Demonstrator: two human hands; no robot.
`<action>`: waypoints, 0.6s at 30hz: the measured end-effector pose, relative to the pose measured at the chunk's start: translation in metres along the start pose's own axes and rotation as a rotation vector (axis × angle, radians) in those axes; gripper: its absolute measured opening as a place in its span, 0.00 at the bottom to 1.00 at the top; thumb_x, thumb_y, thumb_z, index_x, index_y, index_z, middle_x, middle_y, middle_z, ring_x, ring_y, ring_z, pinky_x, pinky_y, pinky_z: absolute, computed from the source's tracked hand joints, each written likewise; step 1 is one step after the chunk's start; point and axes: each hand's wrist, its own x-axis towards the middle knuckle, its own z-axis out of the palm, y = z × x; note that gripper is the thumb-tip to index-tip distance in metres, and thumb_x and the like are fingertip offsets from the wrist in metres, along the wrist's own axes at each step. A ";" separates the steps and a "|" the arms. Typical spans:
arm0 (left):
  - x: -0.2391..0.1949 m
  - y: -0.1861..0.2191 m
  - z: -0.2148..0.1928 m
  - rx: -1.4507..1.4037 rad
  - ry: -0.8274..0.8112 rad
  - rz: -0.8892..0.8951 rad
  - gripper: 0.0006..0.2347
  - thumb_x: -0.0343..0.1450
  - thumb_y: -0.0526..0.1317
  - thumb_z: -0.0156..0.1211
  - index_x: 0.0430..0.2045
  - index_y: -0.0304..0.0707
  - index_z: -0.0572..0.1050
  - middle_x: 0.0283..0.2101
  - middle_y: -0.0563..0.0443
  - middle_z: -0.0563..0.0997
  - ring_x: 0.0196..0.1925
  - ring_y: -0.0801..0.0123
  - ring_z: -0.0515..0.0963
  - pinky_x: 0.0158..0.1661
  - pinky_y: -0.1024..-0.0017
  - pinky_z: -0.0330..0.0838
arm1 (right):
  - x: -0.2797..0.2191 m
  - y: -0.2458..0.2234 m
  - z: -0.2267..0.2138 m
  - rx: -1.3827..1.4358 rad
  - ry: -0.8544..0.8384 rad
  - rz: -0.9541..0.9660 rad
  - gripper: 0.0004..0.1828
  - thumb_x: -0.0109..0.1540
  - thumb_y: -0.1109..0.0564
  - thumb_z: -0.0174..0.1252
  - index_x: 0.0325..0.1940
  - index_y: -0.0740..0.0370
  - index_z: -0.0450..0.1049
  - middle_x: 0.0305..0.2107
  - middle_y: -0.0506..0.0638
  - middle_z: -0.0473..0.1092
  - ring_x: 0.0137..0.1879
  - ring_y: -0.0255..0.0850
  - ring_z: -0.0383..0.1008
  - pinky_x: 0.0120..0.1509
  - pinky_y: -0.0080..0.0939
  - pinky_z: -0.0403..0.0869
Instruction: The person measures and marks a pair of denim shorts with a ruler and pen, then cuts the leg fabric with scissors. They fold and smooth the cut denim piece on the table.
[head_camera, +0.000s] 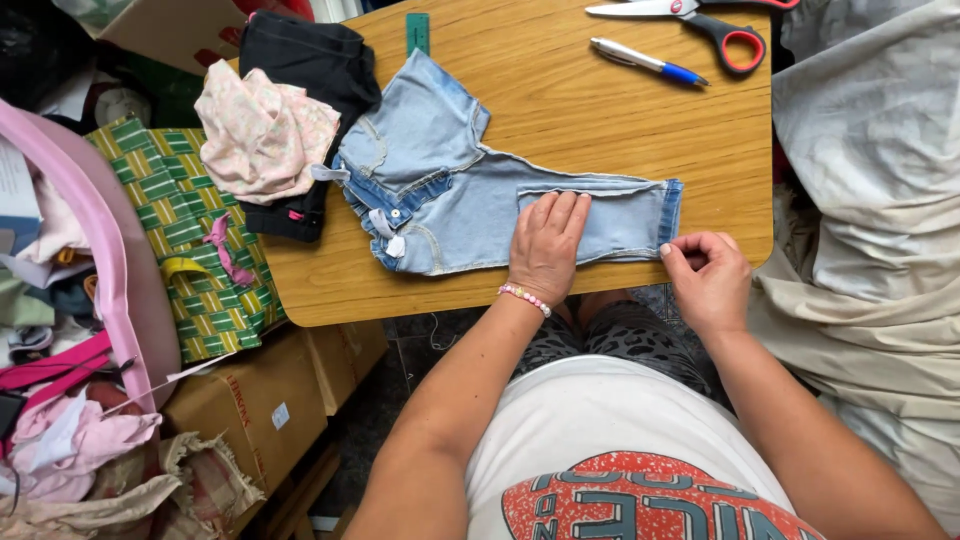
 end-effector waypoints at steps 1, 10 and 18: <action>-0.004 -0.001 0.003 0.003 0.007 -0.008 0.15 0.87 0.39 0.58 0.70 0.45 0.78 0.67 0.46 0.81 0.73 0.51 0.78 0.73 0.54 0.72 | 0.000 0.000 0.001 -0.003 -0.005 -0.009 0.04 0.73 0.59 0.78 0.51 0.59 0.90 0.43 0.54 0.77 0.43 0.47 0.87 0.47 0.45 0.83; -0.011 -0.002 0.002 0.002 -0.187 -0.065 0.39 0.83 0.53 0.68 0.91 0.45 0.57 0.94 0.38 0.57 0.96 0.43 0.56 0.91 0.48 0.54 | 0.001 0.010 0.000 -0.055 -0.006 -0.031 0.05 0.74 0.57 0.78 0.53 0.58 0.90 0.42 0.54 0.76 0.45 0.48 0.86 0.50 0.47 0.82; 0.005 0.004 -0.035 0.186 -0.502 -0.046 0.57 0.78 0.83 0.61 0.96 0.46 0.44 0.98 0.44 0.41 0.99 0.54 0.41 0.92 0.51 0.35 | 0.006 0.014 -0.004 -0.082 -0.028 -0.049 0.06 0.74 0.56 0.79 0.52 0.58 0.90 0.40 0.55 0.76 0.45 0.48 0.83 0.52 0.47 0.81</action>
